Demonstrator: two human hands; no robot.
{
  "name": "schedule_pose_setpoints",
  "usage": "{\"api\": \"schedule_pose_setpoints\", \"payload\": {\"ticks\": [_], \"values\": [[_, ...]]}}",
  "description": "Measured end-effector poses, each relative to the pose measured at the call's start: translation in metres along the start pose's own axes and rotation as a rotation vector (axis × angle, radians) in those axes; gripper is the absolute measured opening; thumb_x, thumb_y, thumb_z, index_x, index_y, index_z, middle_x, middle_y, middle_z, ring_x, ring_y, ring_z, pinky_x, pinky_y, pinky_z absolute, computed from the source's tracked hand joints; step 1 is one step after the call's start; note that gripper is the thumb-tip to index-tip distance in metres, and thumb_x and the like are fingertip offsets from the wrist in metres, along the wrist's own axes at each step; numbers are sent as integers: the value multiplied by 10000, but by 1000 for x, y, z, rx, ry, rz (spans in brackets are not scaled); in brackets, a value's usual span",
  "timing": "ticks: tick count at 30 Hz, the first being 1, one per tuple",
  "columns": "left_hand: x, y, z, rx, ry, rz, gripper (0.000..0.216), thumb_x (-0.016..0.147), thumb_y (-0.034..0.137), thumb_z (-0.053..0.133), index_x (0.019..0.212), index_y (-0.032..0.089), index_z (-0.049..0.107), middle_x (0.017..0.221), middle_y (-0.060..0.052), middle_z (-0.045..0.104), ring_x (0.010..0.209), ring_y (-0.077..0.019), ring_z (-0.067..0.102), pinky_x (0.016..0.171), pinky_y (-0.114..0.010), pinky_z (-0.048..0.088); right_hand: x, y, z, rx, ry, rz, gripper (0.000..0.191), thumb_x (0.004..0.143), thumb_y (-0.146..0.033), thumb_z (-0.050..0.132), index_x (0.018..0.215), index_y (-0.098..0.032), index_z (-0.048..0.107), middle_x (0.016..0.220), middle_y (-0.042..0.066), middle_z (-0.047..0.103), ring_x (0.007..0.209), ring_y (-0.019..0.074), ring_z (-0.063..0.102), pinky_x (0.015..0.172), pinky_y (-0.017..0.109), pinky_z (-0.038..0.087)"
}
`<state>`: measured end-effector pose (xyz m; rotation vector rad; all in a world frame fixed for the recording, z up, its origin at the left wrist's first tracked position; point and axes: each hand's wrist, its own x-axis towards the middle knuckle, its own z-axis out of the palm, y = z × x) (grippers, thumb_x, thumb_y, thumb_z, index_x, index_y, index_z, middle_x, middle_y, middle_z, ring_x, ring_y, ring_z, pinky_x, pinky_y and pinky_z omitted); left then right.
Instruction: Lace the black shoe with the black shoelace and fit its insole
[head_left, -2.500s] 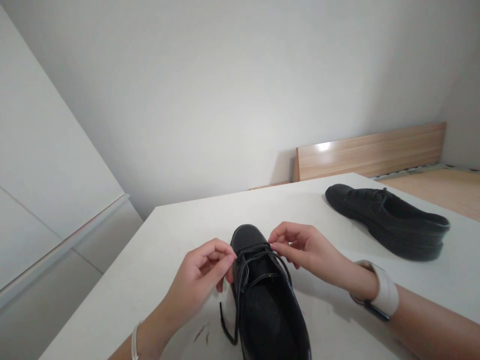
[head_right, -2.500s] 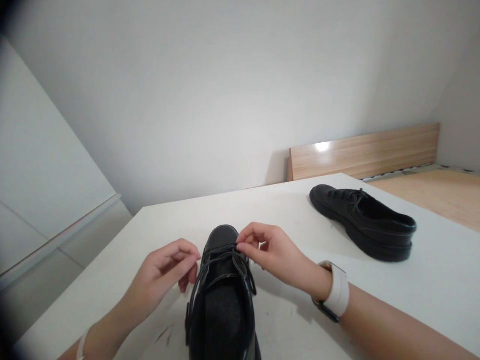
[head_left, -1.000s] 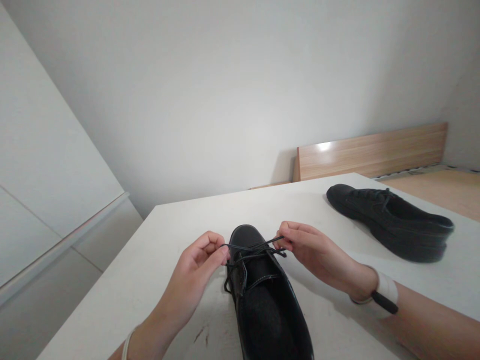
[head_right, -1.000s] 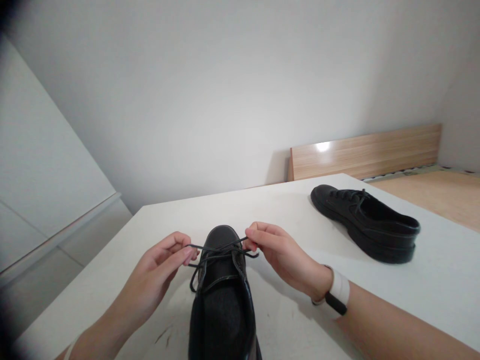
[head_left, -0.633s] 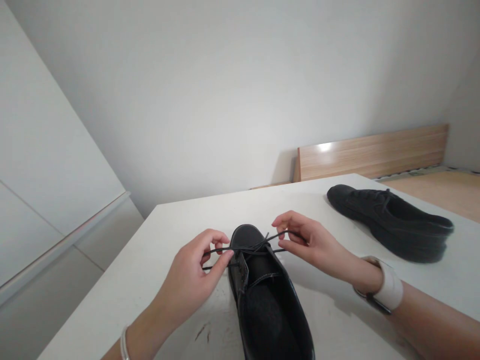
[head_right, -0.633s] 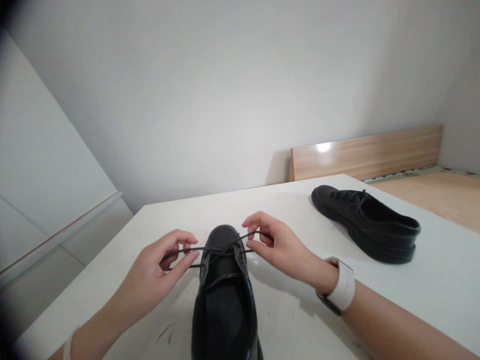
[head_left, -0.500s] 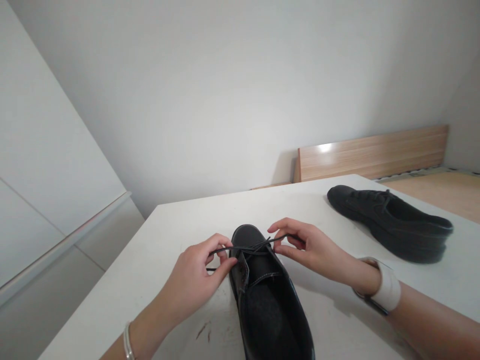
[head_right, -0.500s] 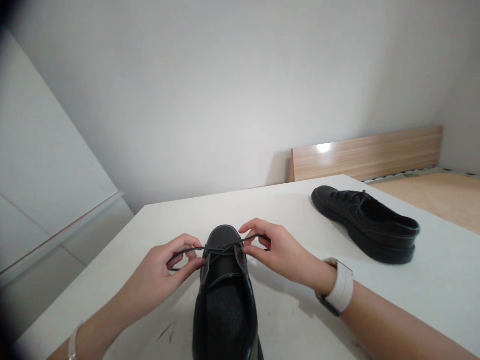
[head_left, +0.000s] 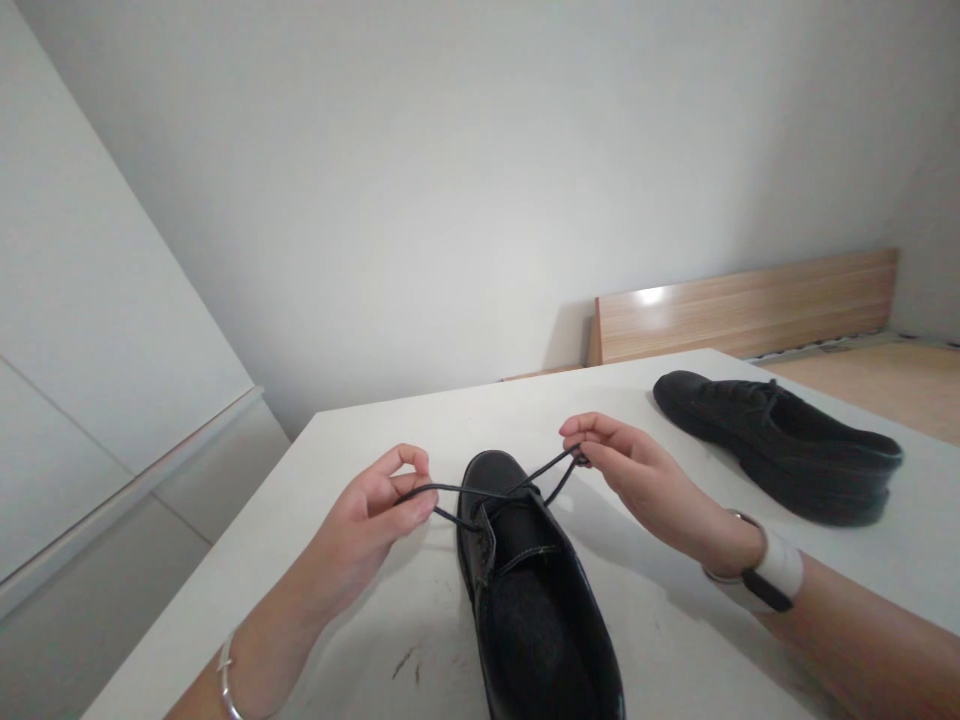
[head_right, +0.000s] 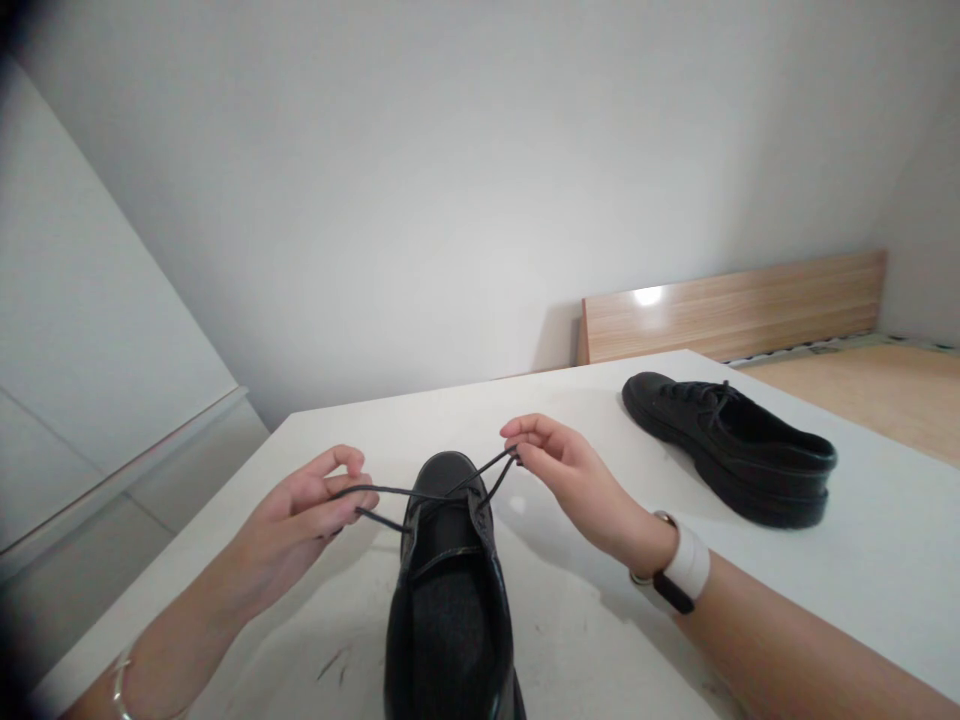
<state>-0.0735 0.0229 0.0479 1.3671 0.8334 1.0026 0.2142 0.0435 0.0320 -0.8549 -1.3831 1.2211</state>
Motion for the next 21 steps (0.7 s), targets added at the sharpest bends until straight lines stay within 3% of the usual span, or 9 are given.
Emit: {"api": "schedule_pose_setpoints", "payload": {"ticks": [4, 6, 8, 10, 12, 14, 17, 19, 21], "values": [[-2, 6, -5, -421, -5, 62, 296, 772, 272, 771, 1002, 222, 592, 668, 58, 515, 722, -107, 509, 916, -359, 487, 1, -14, 1, 449, 51, 122, 169, 786, -258, 728, 932, -195, 670, 808, -20, 548, 732, 111, 518, 749, 286, 530], [-4, 8, -4, -492, -95, 73, 259, 791, 251, 753, 1009, 221, 617, 652, 58, 489, 696, -105, 496, 883, -372, 516, -1, -20, 2, 573, 13, 167, 173, 769, -193, 718, 935, -187, 667, 755, -35, 511, 619, 84, 461, 556, 209, 512], [-7, 7, -2, -468, -229, 106, 217, 813, 272, 737, 993, 217, 631, 616, 55, 469, 653, -107, 471, 748, -292, 519, -4, -24, 1, 623, -43, 184, 168, 774, -164, 694, 939, -178, 669, 717, -42, 494, 518, 61, 363, 364, 135, 346], [-8, 5, 2, -359, -333, 149, 210, 842, 366, 716, 959, 205, 650, 559, 57, 466, 587, -103, 441, 672, -255, 475, -7, -26, -1, 628, -128, 187, 142, 810, -206, 669, 951, -188, 671, 673, -46, 492, 455, 54, 279, 297, 131, 200], [-8, 2, 6, -205, -340, 189, 301, 880, 483, 652, 940, 190, 683, 518, 47, 511, 541, -101, 452, 681, -267, 449, -10, -27, -3, 607, -201, 175, 139, 848, -285, 643, 966, -216, 670, 613, -53, 480, 417, 54, 228, 291, 140, 142], [-7, -2, 9, -51, -244, 229, 388, 937, 526, 547, 944, 175, 713, 511, 19, 579, 540, -119, 501, 700, -284, 435, -12, -28, -4, 578, -225, 158, 144, 857, -332, 627, 964, -245, 669, 570, -65, 463, 385, 48, 179, 296, 149, 103], [-3, -8, 13, 197, 14, 259, 392, 997, 456, 451, 984, 170, 719, 529, 5, 616, 573, -147, 543, 704, -297, 430, -13, -31, -7, 538, -163, 140, 135, 857, -341, 588, 937, -263, 664, 586, -68, 481, 352, 35, 108, 298, 177, 51], [0, -13, 16, 371, 167, 204, 313, 979, 413, 495, 1009, 181, 704, 593, 5, 638, 628, -162, 582, 705, -299, 441, -13, -34, -8, 507, -84, 114, 159, 867, -340, 545, 952, -269, 658, 616, -58, 510, 344, 38, 98, 299, 202, 35], [4, -18, 19, 482, 227, 144, 248, 932, 382, 566, 1029, 191, 690, 703, -9, 680, 710, -182, 627, 722, -305, 464, -12, -36, -9, 454, -18, 65, 179, 884, -354, 514, 964, -273, 651, 584, -50, 512, 341, 60, 167, 309, 221, 93]]}}
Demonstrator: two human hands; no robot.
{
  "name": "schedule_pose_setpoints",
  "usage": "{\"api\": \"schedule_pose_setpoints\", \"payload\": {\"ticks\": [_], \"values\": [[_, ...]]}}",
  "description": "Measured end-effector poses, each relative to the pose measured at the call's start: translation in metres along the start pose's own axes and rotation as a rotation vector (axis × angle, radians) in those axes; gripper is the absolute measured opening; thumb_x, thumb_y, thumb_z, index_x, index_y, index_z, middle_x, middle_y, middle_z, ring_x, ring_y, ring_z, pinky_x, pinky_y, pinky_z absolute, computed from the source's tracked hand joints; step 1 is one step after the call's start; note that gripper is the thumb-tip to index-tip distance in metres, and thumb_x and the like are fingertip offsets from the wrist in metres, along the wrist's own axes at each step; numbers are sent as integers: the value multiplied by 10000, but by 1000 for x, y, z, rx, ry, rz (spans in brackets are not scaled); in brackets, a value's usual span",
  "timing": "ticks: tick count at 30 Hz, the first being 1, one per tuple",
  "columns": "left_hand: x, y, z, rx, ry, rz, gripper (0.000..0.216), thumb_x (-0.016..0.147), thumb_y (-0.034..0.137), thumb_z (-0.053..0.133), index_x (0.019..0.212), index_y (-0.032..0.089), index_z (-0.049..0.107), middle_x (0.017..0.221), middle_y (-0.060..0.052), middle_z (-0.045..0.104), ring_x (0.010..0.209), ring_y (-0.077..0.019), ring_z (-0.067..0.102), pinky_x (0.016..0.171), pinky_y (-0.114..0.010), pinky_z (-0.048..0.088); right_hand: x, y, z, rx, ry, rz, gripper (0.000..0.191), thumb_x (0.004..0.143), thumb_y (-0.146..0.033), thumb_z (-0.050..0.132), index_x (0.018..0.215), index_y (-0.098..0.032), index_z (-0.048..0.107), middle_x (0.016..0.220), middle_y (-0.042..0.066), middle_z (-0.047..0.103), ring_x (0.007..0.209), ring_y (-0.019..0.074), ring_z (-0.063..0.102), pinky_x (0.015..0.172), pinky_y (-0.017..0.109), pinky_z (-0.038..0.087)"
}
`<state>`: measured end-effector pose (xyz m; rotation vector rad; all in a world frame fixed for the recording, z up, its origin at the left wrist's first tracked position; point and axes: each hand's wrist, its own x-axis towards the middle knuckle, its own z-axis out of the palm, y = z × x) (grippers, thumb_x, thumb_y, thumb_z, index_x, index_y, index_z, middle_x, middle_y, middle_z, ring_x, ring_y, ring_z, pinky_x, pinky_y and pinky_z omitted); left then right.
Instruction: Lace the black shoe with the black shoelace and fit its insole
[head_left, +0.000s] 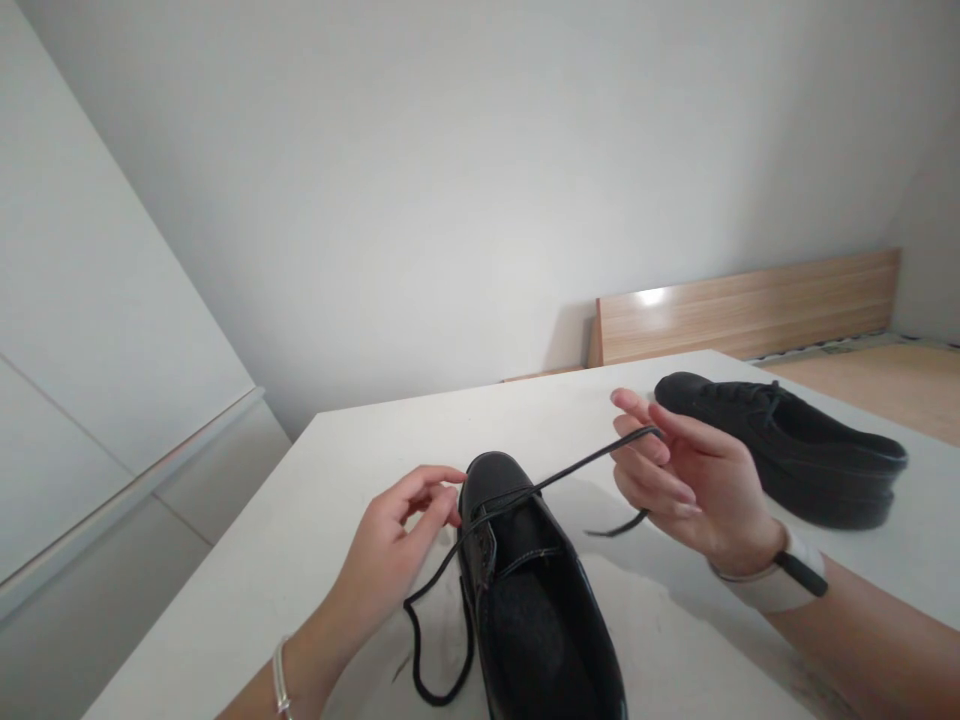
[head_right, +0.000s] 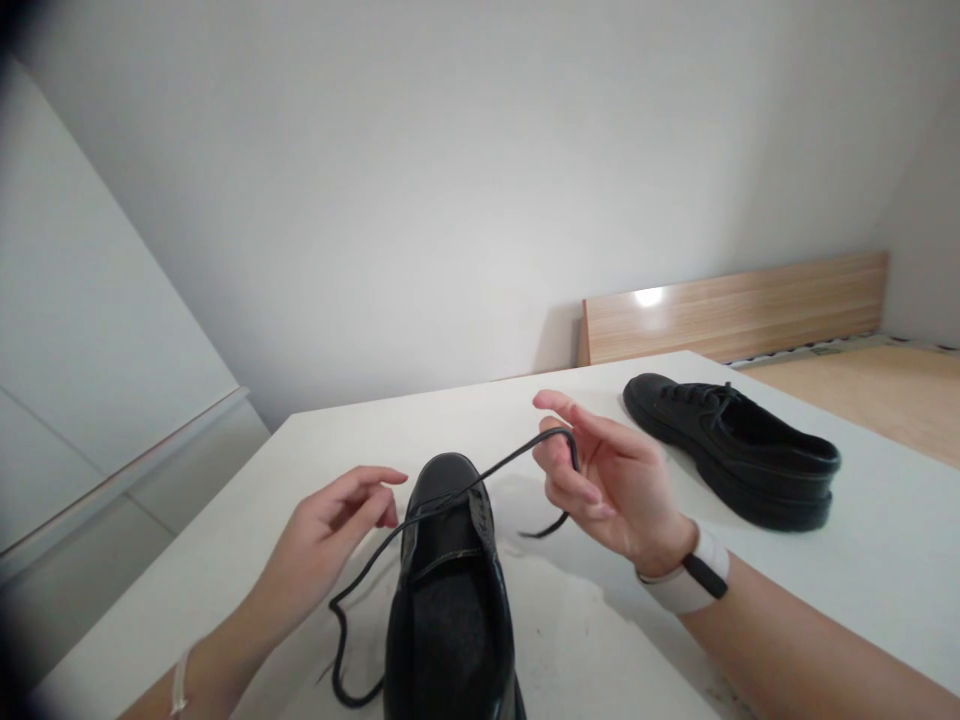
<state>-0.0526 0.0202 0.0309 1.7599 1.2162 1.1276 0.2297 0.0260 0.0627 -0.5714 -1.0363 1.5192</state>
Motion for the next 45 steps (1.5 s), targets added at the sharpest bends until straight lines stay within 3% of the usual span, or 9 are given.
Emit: {"api": "schedule_pose_setpoints", "payload": {"ticks": [7, 13, 20, 24, 28, 31, 35, 41, 45], "values": [[2, -9, 10, 92, -83, 102, 180, 897, 312, 609, 914, 204, 752, 888, -65, 705, 849, -209, 654, 776, -323, 491, 7, 26, 2, -610, -163, -23, 351, 920, -468, 580, 1151, -204, 609, 634, 6, 660, 605, 164, 590, 602, 302, 479], [0, -4, 10, 115, -49, 201, 151, 906, 248, 605, 889, 210, 750, 897, -65, 703, 845, -198, 657, 770, -310, 496, 10, 56, -2, -876, -171, -87, 308, 894, -451, 621, 1026, -194, 727, 939, 79, 661, 800, 190, 620, 613, 295, 522], [-9, 16, 24, 176, 104, 332, 128, 921, 192, 536, 873, 214, 652, 883, -42, 666, 856, -187, 623, 783, -298, 477, 6, 54, 5, -959, -143, -230, 167, 929, -335, 588, 853, -204, 656, 845, 41, 644, 777, 173, 590, 673, 305, 495], [-8, 16, 19, 87, 104, 180, 114, 943, 269, 534, 884, 216, 616, 830, -19, 641, 799, -170, 603, 726, -277, 468, 4, 53, 7, -941, -107, -314, 106, 970, -279, 486, 906, -221, 546, 891, 38, 636, 863, 187, 592, 807, 348, 471], [-4, 16, 5, -215, 192, 58, 156, 967, 374, 515, 1031, 239, 558, 670, 42, 544, 729, -156, 570, 760, -292, 487, 8, 49, 2, -820, 33, -351, 147, 983, -339, 479, 896, -227, 515, 779, 16, 618, 757, 174, 597, 734, 327, 471], [-4, 18, 4, -160, 108, 71, 233, 943, 356, 559, 1149, 250, 575, 817, 7, 603, 869, -181, 606, 888, -341, 479, 7, 43, 5, -703, 51, -358, 196, 947, -405, 568, 877, -224, 539, 719, 4, 598, 699, 167, 595, 671, 303, 479], [-7, 16, 16, 9, -123, 134, 167, 920, 280, 575, 1035, 228, 683, 1094, -62, 636, 1073, -211, 592, 984, -346, 430, -3, 40, 17, -581, -33, -321, 179, 967, -397, 550, 886, -238, 553, 664, -20, 564, 611, 138, 561, 581, 264, 463], [-7, 19, 19, -120, -42, 85, 175, 943, 333, 541, 907, 205, 654, 996, -56, 677, 994, -206, 617, 906, -322, 451, -3, 42, 11, -840, -107, -373, 101, 939, -300, 592, 1030, -254, 590, 918, 34, 589, 809, 170, 570, 716, 299, 494], [-8, 25, 10, -123, 3, 43, 267, 965, 406, 476, 803, 210, 558, 728, 5, 586, 772, -176, 595, 749, -291, 462, 6, 43, 3, -1123, -154, -431, 111, 941, -216, 534, 1027, -234, 602, 902, 49, 609, 779, 179, 569, 714, 326, 487]]}}
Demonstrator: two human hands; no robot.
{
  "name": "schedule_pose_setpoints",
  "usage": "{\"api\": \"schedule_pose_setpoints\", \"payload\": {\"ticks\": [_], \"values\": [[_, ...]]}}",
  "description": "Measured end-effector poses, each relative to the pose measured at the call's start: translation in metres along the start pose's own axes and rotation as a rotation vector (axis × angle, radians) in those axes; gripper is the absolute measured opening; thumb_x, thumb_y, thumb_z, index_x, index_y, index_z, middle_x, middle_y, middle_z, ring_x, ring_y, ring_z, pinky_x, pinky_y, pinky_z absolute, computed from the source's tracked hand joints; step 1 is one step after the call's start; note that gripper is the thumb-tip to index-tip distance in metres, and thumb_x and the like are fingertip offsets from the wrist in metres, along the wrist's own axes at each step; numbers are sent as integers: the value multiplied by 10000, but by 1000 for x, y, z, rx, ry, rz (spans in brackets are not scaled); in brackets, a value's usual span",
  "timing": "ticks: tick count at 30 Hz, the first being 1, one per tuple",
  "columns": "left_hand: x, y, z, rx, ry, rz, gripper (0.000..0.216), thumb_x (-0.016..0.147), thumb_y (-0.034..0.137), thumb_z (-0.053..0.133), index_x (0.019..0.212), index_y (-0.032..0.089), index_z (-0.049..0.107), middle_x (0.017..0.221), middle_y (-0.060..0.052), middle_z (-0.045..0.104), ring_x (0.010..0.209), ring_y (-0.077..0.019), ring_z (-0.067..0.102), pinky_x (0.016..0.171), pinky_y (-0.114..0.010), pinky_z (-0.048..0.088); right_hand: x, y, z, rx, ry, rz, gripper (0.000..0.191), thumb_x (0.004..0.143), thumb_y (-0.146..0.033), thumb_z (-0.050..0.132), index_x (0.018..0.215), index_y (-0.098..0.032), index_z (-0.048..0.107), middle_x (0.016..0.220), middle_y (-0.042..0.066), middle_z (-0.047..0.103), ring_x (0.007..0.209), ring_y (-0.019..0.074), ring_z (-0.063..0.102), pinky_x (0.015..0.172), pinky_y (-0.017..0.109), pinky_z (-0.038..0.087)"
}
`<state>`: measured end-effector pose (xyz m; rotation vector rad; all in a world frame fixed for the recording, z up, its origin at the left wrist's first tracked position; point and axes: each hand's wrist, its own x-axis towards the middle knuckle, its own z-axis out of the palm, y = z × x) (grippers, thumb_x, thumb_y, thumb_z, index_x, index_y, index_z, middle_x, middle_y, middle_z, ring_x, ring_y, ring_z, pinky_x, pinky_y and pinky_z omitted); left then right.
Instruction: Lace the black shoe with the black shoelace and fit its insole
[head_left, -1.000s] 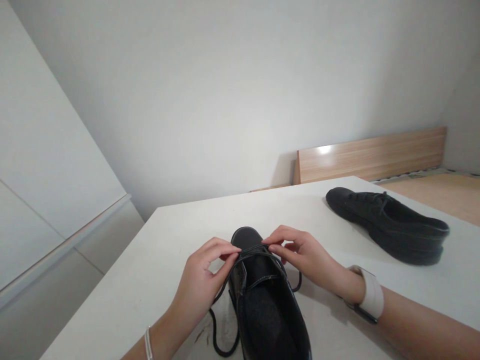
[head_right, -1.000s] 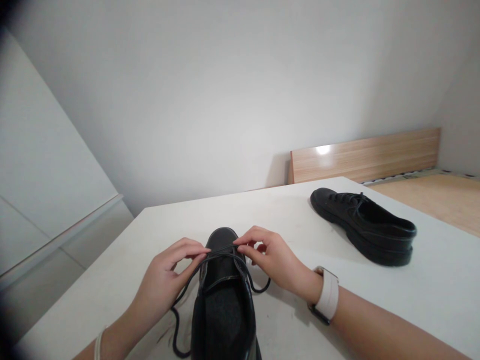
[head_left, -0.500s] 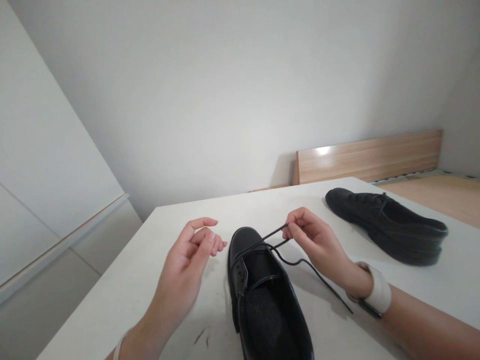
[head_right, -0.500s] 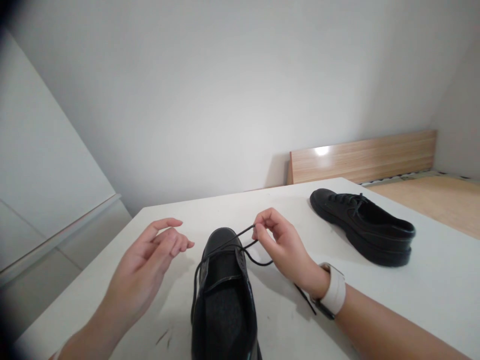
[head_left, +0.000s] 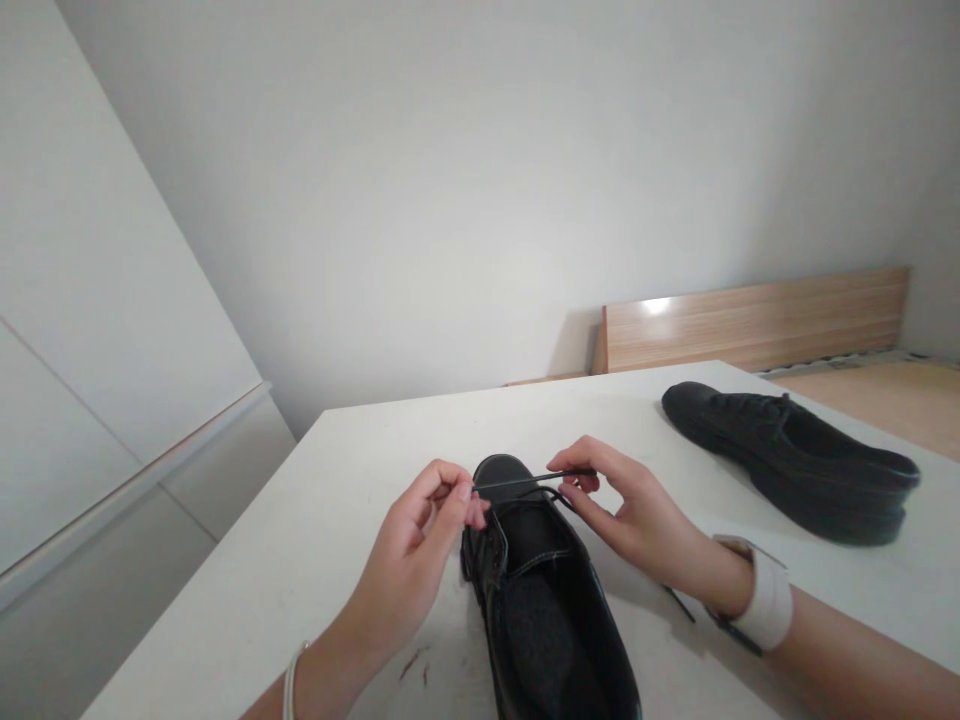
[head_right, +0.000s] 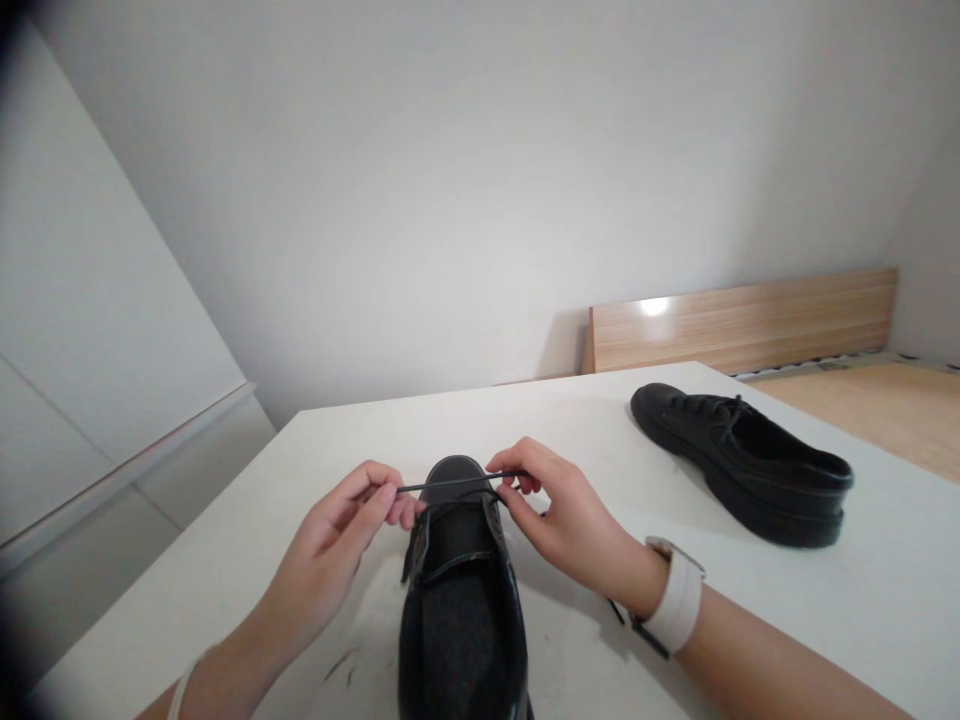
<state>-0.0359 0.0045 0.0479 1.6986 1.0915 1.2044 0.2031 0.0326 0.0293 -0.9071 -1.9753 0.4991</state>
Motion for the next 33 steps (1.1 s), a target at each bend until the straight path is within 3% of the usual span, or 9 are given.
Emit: {"api": "schedule_pose_setpoints", "payload": {"ticks": [3, 7, 12, 15, 20, 24, 28, 30, 33], "values": [[2, -1, -13, 248, 14, 54, 217, 934, 375, 527, 785, 217, 544, 676, 28, 509, 645, -153, 501, 620, -265, 404, 4, 8, -3, -111, -1, 14, 127, 928, -180, 511, 938, -218, 632, 871, 53, 626, 721, 172, 563, 643, 314, 463], [6, -12, -30, 645, -77, 156, 95, 885, 289, 586, 945, 225, 620, 863, -27, 634, 778, -203, 574, 707, -301, 420, 5, 18, -9, -178, -88, 65, 120, 922, -245, 572, 940, -217, 688, 840, 50, 676, 721, 179, 571, 656, 320, 451], [12, -14, -35, 722, -213, 126, 160, 888, 363, 614, 918, 234, 705, 769, -34, 636, 762, -226, 592, 726, -327, 425, 6, 15, -13, -111, -221, 126, 154, 907, -340, 630, 945, -232, 733, 795, 33, 686, 731, 183, 573, 683, 322, 450], [16, -9, -39, 678, -152, 190, 193, 859, 395, 662, 761, 237, 714, 676, -20, 621, 738, -222, 562, 718, -321, 407, 8, 12, -15, -42, -185, 151, 154, 881, -354, 658, 917, -215, 715, 811, 34, 685, 734, 182, 581, 682, 321, 455], [21, -10, -55, 452, 127, 162, 159, 855, 351, 656, 777, 215, 676, 827, -28, 671, 860, -223, 589, 825, -336, 422, 13, 23, -24, -201, 74, 147, 135, 866, -324, 638, 805, -208, 671, 763, 51, 668, 738, 219, 565, 712, 374, 436], [19, -4, -62, -125, 130, -23, 256, 918, 411, 588, 777, 199, 606, 773, -7, 681, 881, -208, 664, 891, -358, 495, 15, 29, -33, -215, 390, 113, 138, 873, -334, 614, 832, -206, 640, 781, 41, 647, 751, 215, 560, 729, 367, 429], [14, 8, -63, -460, 87, -73, 299, 922, 404, 604, 723, 199, 515, 499, 101, 400, 393, -61, 382, 477, -200, 452, 12, 19, -35, -25, 620, 85, 118, 894, -322, 606, 894, -208, 639, 821, 13, 616, 781, 180, 551, 741, 327, 415], [11, 13, -65, -480, 120, -68, 256, 908, 408, 635, 788, 196, 557, 499, 121, 287, 385, -32, 212, 386, -127, 267, 10, 11, -34, 117, 712, 66, 113, 891, -319, 625, 918, -213, 654, 854, 11, 617, 785, 165, 543, 735, 312, 410], [4, 23, -69, -435, 196, -10, 243, 855, 404, 713, 869, 182, 617, 527, 119, 252, 430, -29, 194, 404, -120, 193, 12, -6, -34, 352, 857, 39, 110, 856, -311, 678, 917, -220, 677, 870, 2, 622, 716, 130, 525, 671, 275, 405]]}}
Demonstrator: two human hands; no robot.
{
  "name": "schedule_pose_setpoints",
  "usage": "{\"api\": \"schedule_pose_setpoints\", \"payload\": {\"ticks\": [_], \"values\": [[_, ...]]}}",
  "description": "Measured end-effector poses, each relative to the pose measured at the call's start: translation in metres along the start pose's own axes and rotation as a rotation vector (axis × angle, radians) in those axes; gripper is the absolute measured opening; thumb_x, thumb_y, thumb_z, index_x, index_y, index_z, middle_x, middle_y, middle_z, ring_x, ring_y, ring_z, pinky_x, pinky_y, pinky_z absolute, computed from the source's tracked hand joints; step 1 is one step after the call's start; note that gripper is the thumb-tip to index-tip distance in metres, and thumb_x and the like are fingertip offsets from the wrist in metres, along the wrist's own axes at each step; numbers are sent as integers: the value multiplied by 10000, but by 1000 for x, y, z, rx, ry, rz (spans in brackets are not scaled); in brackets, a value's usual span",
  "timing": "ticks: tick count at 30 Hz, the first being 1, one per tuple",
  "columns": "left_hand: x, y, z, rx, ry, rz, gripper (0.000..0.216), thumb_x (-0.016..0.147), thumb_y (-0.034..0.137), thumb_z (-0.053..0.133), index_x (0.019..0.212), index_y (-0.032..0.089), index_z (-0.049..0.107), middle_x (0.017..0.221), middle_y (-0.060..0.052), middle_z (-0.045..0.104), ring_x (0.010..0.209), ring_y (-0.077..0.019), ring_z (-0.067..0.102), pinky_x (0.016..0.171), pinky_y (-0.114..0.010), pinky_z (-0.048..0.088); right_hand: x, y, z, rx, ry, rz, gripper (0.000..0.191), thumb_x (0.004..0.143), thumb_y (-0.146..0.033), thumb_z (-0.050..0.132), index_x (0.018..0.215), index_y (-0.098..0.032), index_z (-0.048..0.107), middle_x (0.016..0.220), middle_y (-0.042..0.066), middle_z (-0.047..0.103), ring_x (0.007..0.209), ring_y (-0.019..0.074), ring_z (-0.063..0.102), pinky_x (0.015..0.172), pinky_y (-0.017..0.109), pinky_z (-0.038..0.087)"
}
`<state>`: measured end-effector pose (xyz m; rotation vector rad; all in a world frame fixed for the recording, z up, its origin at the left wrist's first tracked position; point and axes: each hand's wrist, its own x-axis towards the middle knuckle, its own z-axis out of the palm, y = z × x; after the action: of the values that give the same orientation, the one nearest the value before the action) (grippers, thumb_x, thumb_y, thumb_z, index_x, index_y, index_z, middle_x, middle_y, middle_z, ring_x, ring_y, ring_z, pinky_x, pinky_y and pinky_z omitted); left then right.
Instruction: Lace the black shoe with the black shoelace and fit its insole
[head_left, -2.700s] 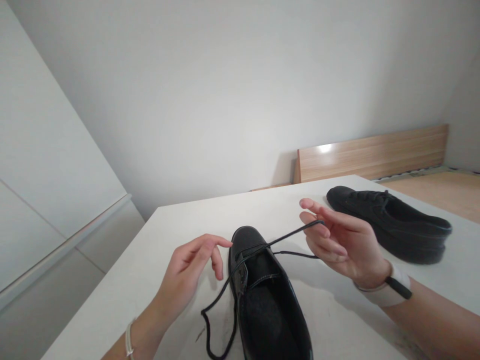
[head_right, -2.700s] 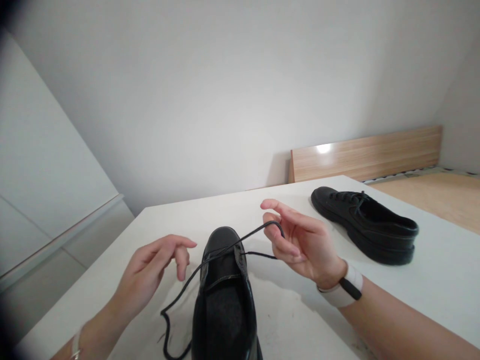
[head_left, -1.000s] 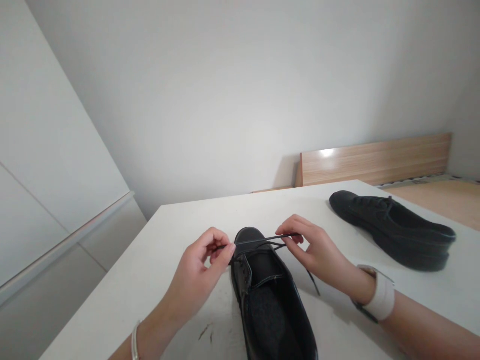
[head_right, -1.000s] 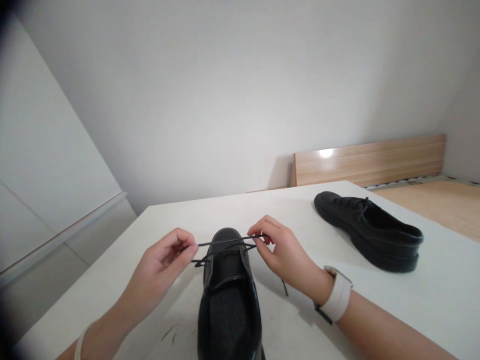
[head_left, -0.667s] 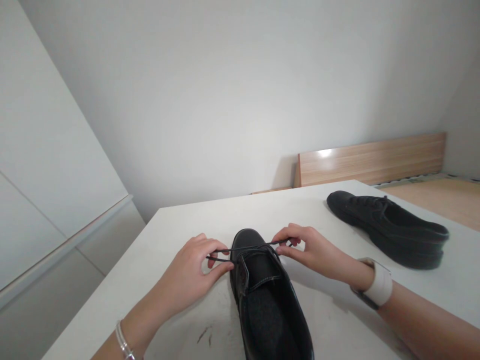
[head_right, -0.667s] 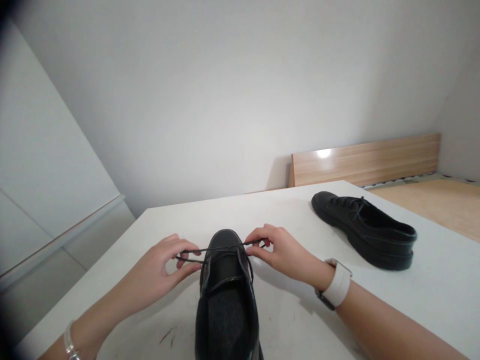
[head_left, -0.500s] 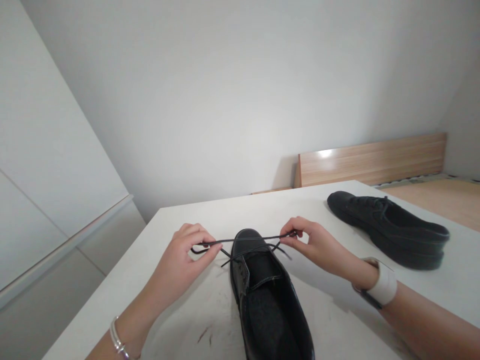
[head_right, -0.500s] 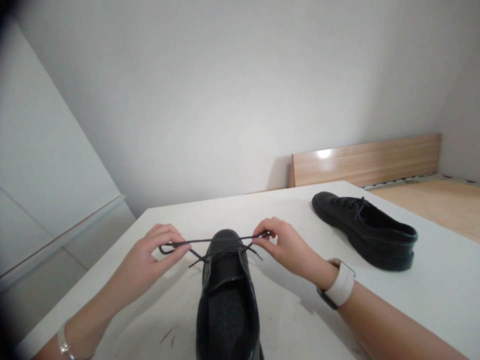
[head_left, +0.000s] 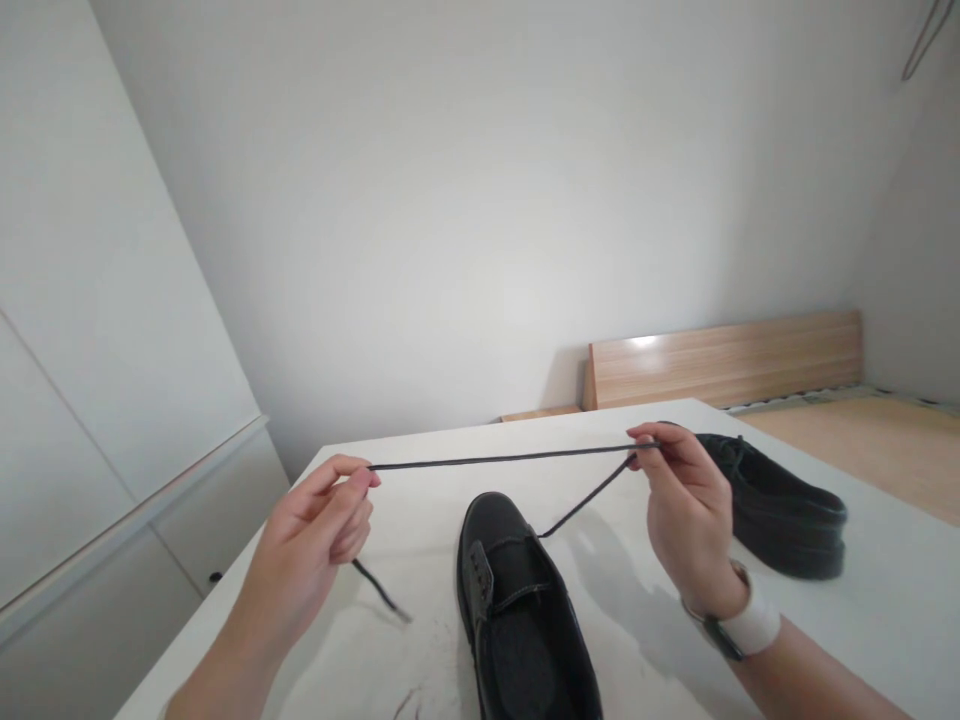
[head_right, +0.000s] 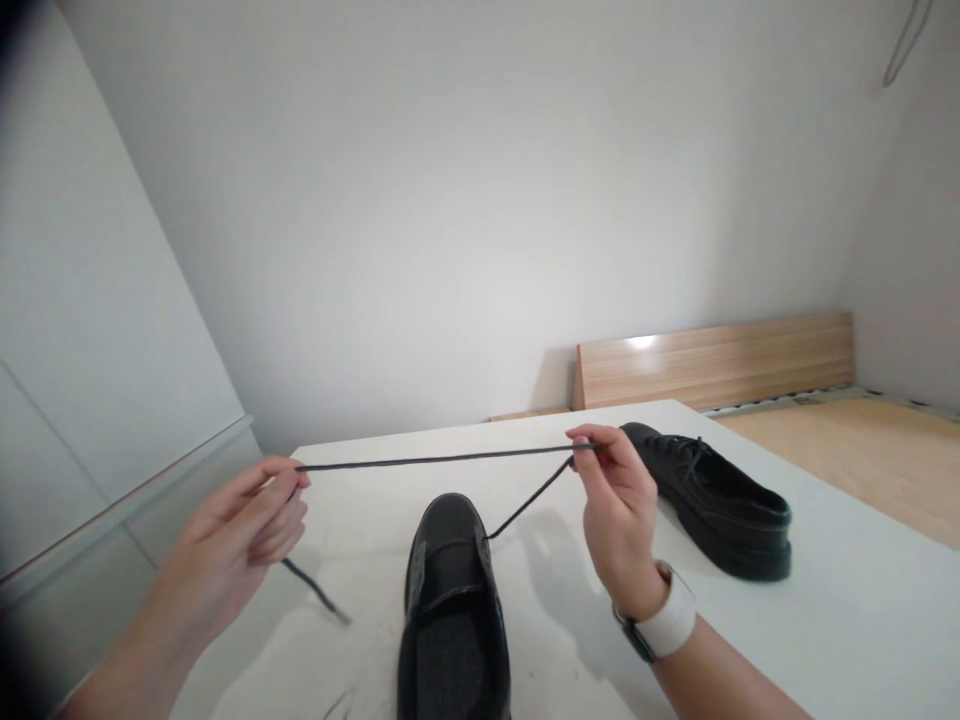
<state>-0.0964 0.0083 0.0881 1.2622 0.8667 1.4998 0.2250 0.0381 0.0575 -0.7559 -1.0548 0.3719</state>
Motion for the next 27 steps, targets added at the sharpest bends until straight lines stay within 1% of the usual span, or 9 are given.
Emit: {"api": "schedule_pose_setpoints", "payload": {"ticks": [3, 6, 9, 12, 16, 18, 20, 23, 27], "values": [[-9, 16, 6, 45, 44, 82, 246, 830, 398, 743, 884, 183, 635, 521, 108, 298, 441, -37, 233, 410, -136, 230, 2, -22, 11, 213, 99, 65, 117, 793, -283, 739, 875, -217, 689, 888, -6, 622, 688, 103, 524, 636, 238, 417], [-20, 32, 22, 92, 47, 161, 210, 878, 404, 687, 877, 200, 633, 558, 66, 447, 500, -68, 395, 455, -152, 347, 0, -52, 28, 354, 38, 153, 126, 780, -291, 756, 851, -212, 688, 853, -13, 630, 681, 95, 558, 635, 220, 455], [-30, 41, 41, 56, 9, 209, 207, 936, 406, 598, 877, 210, 632, 777, 2, 622, 752, -140, 591, 663, -230, 524, -10, -84, 52, 341, -282, 246, 112, 862, -317, 695, 892, -210, 677, 765, -18, 652, 683, 106, 615, 661, 227, 489], [-37, 39, 55, -4, -51, 126, 240, 960, 413, 553, 907, 197, 643, 936, -24, 652, 913, -160, 619, 820, -264, 550, -27, -107, 82, 312, -701, 305, 72, 909, -268, 626, 938, -205, 643, 752, -13, 677, 709, 129, 656, 667, 250, 512], [-42, 30, 61, -99, -97, -110, 301, 889, 490, 621, 832, 198, 574, 707, 32, 584, 551, -89, 552, 491, -177, 498, -43, -116, 111, 66, -891, -7, 217, 844, -32, 547, 925, -201, 656, 853, 1, 670, 836, 150, 637, 788, 296, 512], [-42, 27, 55, -123, -53, -204, 356, 846, 526, 652, 784, 206, 508, 599, 75, 498, 391, -46, 395, 341, -129, 326, -43, -115, 114, -47, -992, -216, 308, 814, 33, 527, 957, -199, 671, 950, 22, 672, 945, 162, 612, 884, 310, 486], [-43, 25, 43, -97, 43, -221, 406, 816, 551, 676, 760, 211, 461, 559, 100, 422, 372, -26, 292, 326, -101, 173, -40, -114, 109, -112, -1125, -334, 339, 837, -6, 571, 1102, -202, 649, 1135, 58, 648, 1090, 184, 565, 999, 344, 438], [-46, 22, 16, 66, 196, -143, 426, 801, 608, 663, 806, 229, 469, 583, 100, 394, 426, -44, 313, 361, -106, 142, -32, -116, 91, -266, -1261, -332, 439, 850, -130, 663, 1273, -194, 561, 1333, 107, 542, 1219, 212, 493, 1069, 369, 390], [-58, 1, -22, 464, 265, -79, 417, 858, 657, 529, 851, 242, 497, 591, 83, 414, 475, -88, 363, 413, -150, 224, -28, -112, 69, -535, -1509, -177, 138, 846, -121, 647, 950, -186, 710, 955, 38, 709, 846, 153, 632, 777, 244, 486]]}}
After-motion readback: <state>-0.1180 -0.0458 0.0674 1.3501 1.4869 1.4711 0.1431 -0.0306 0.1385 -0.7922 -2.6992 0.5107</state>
